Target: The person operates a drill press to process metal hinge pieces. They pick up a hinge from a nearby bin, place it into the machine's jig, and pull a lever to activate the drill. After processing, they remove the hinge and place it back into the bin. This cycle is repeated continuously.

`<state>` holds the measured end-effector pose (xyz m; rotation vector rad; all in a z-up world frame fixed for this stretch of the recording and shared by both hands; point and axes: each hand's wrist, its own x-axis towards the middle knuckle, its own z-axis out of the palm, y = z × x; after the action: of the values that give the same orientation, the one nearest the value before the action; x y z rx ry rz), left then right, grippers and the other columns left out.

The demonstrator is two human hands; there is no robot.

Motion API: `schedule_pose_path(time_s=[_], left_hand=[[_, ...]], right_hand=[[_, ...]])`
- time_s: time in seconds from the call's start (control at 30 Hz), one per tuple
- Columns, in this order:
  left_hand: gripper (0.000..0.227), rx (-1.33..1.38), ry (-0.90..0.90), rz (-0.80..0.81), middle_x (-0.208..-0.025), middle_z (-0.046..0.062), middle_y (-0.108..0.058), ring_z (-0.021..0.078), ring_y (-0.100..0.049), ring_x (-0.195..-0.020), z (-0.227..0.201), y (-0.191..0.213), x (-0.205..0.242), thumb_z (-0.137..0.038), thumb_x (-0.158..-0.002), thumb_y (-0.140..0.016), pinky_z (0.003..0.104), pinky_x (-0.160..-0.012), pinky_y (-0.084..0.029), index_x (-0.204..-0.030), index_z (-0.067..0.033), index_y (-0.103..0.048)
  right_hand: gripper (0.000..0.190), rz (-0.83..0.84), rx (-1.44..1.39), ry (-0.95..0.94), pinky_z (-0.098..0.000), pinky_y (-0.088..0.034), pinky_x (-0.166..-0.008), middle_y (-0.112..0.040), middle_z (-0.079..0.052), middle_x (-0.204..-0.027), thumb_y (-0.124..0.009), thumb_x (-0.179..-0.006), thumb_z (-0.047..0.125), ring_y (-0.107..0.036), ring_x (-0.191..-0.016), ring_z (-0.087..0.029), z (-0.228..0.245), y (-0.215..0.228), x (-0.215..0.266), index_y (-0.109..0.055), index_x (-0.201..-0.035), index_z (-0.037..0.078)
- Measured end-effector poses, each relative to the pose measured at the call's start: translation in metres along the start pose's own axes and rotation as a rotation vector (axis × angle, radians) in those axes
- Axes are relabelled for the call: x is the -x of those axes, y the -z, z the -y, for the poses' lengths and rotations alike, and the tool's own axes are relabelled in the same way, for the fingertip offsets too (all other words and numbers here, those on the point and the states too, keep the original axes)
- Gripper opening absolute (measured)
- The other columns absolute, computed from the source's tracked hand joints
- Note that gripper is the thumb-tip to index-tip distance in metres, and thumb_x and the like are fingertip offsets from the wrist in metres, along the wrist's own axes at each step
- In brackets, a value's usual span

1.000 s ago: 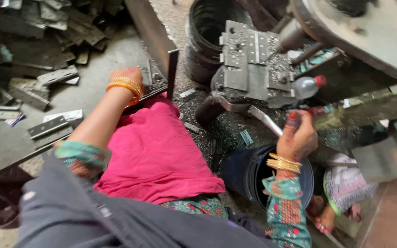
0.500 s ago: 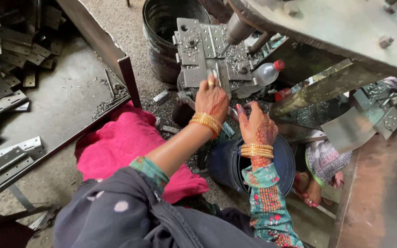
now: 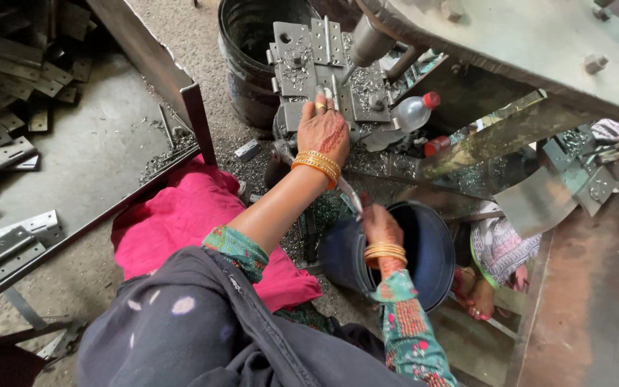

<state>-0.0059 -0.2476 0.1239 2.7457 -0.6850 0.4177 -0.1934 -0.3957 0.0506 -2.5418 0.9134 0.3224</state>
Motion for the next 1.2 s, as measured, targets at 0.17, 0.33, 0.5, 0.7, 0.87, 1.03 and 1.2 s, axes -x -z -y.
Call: schedule_pose_path(time_s=[0.17, 0.33, 0.5, 0.7, 0.87, 1.03, 1.2], left_hand=[[0.030, 0.043, -0.019, 0.066, -0.128, 0.021, -0.066, 0.0316, -0.049, -0.135, 0.004, -0.007, 0.010, -0.015, -0.087, -0.050, 0.041, -0.103, -0.034, -0.100, -0.0018, -0.074], [0.030, 0.076, -0.029, 0.041, -0.126, 0.020, -0.067, 0.0317, -0.050, -0.136, 0.007, -0.002, 0.016, -0.014, -0.093, -0.049, 0.041, -0.105, -0.035, -0.103, -0.0004, -0.074], [0.032, -0.002, 0.026, 0.163, -0.132, 0.020, -0.065, 0.0294, -0.049, -0.134, 0.009, -0.006, -0.010, -0.014, -0.095, -0.045, 0.040, -0.103, -0.034, -0.103, -0.0029, -0.074], [0.035, 0.073, 0.006, 0.016, -0.137, 0.016, -0.063, 0.0277, -0.045, -0.140, 0.013, -0.020, -0.011, -0.013, -0.094, -0.043, 0.042, -0.107, -0.031, -0.110, -0.0046, -0.072], [0.035, -0.032, -0.002, 0.023, -0.141, 0.016, -0.060, 0.0296, -0.044, -0.140, 0.022, -0.029, -0.023, -0.014, -0.094, -0.044, 0.043, -0.102, -0.032, -0.112, -0.0030, -0.071], [0.036, -0.019, 0.049, -0.066, -0.138, 0.018, -0.060, 0.0290, -0.045, -0.139, 0.022, -0.046, -0.032, -0.014, -0.092, -0.044, 0.045, -0.106, -0.030, -0.115, -0.0052, -0.070], [0.033, 0.006, -0.008, 0.037, -0.141, 0.016, -0.058, 0.0293, -0.045, -0.139, 0.032, -0.073, -0.031, -0.016, -0.093, -0.043, 0.045, -0.103, -0.031, -0.110, -0.0063, -0.070]], right_hand=[[0.094, 0.035, 0.034, -0.097, -0.0520, -0.053, -0.080, -0.076, -0.017, -0.084, -0.016, -0.093, 0.079, -0.072, -0.089, -0.042, -0.010, -0.042, -0.005, -0.079, -0.086, 0.010], [0.091, -0.041, 0.076, -0.024, -0.0553, -0.053, -0.077, -0.071, -0.027, -0.084, -0.030, -0.099, 0.080, -0.071, -0.087, -0.046, -0.022, -0.069, -0.009, -0.073, -0.085, 0.001], [0.077, -0.142, 0.060, 0.041, -0.0560, -0.052, -0.081, -0.072, -0.025, -0.088, -0.036, -0.100, 0.070, -0.069, -0.091, -0.046, -0.033, -0.037, -0.022, -0.074, -0.087, 0.004], [0.061, -0.088, -0.001, -0.026, -0.0544, -0.051, -0.083, -0.072, -0.024, -0.096, -0.048, -0.097, 0.060, -0.068, -0.097, -0.045, -0.020, -0.062, -0.013, -0.074, -0.090, 0.005], [0.056, -0.137, -0.046, 0.136, -0.0564, -0.051, -0.078, -0.072, -0.023, -0.102, -0.043, -0.091, 0.055, -0.067, -0.095, -0.048, -0.031, -0.037, -0.021, -0.076, -0.098, 0.010], [0.071, -0.072, 0.011, 0.011, -0.0551, -0.050, -0.083, -0.073, -0.025, -0.096, -0.040, -0.098, 0.070, -0.067, -0.098, -0.047, -0.024, -0.045, -0.007, -0.075, -0.095, 0.008], [0.076, -0.099, -0.049, 0.048, -0.0548, -0.051, -0.077, -0.072, -0.023, -0.095, -0.040, -0.096, 0.074, -0.068, -0.093, -0.047, -0.026, -0.057, -0.013, -0.075, -0.094, 0.007]])
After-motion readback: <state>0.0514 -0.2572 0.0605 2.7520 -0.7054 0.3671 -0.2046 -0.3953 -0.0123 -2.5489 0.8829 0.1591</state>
